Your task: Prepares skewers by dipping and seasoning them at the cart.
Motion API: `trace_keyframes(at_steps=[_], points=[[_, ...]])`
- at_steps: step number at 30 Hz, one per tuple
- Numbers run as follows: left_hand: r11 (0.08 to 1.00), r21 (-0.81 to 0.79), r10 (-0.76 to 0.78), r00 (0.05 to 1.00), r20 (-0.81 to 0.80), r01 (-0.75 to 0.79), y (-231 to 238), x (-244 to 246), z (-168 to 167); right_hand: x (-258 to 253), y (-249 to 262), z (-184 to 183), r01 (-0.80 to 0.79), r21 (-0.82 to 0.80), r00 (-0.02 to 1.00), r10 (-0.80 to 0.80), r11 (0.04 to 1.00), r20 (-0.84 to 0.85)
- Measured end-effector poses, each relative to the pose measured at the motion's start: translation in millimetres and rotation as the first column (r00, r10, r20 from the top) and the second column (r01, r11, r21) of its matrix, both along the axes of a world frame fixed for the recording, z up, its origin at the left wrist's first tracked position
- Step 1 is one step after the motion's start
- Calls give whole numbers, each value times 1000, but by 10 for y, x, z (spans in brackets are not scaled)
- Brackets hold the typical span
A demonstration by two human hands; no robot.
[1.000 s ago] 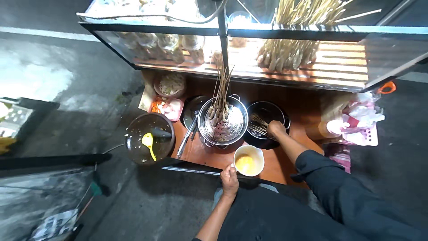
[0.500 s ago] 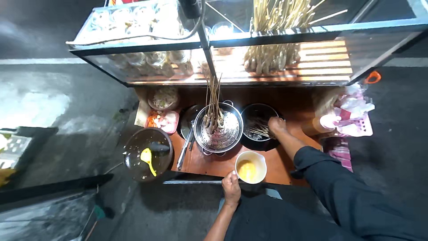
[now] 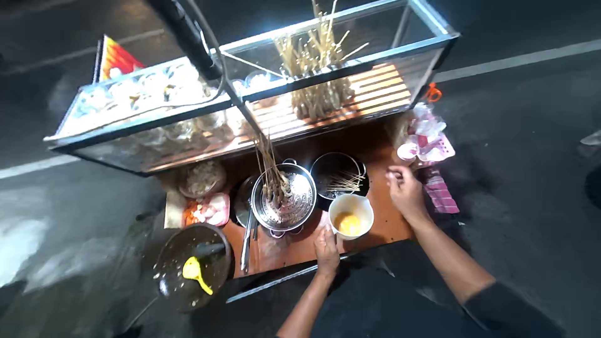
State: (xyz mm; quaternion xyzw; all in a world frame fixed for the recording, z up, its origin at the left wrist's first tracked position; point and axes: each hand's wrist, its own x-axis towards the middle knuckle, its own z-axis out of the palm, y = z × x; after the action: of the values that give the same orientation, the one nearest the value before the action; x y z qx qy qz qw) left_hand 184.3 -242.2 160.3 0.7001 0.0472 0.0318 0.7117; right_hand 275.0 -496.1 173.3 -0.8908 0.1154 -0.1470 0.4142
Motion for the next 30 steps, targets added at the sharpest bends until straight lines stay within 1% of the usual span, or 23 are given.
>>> trace_keyframes(at_steps=[1,3,5,7,10,13,16,18,20,22,24,27,28,29,30], points=[[1000,-8,-17,1000,-14,17,-123,117,87,-278,-98,23,30,44,1000,-30,999,4],[998,-47,-38,998,-58,35,-437,387,205,-847,-237,59,110,81,994,-108,991,-27],[996,-76,-52,991,-121,43,-813,713,246,-1384,-329,0,205,78,977,-198,976,-85],[999,-41,-41,980,-196,34,-1199,1070,242,-1857,-373,-104,289,81,949,-275,954,-153],[997,68,-4,955,-297,25,-1726,1640,81,-2405,-413,-200,387,87,899,-355,918,-255],[993,108,-7,930,-366,50,-2120,2120,-239,-2793,-479,-234,426,74,857,-376,902,-352],[981,140,-75,925,-371,136,-2365,2472,-585,-2928,-593,-256,473,58,813,-411,879,-412],[973,140,-124,924,-361,186,-2466,2618,-792,-2946,-700,-307,501,48,796,-438,864,-419],[956,161,-171,911,-375,246,-2521,2711,-938,-2948,-821,-367,517,42,783,-453,855,-426],[940,179,-200,895,-398,290,-2566,2791,-1001,-2913,-952,-415,523,40,780,-460,851,-424],[937,181,-194,874,-445,300,-2576,2862,-1000,-2873,-1063,-464,516,24,789,-464,856,-403],[939,256,-86,878,-470,230,-2491,2805,-908,-2844,-1131,-515,493,2,818,-463,870,-340],[936,299,-34,891,-453,188,-2439,2708,-806,-2843,-1136,-520,483,-9,829,-460,876,-317],[941,302,-8,901,-434,154,-2393,2553,-638,-2846,-1139,-529,478,-16,836,-461,878,-297],[957,260,-18,916,-401,133,-2372,2336,-394,-2843,-1138,-549,482,-19,839,-467,876,-280]])
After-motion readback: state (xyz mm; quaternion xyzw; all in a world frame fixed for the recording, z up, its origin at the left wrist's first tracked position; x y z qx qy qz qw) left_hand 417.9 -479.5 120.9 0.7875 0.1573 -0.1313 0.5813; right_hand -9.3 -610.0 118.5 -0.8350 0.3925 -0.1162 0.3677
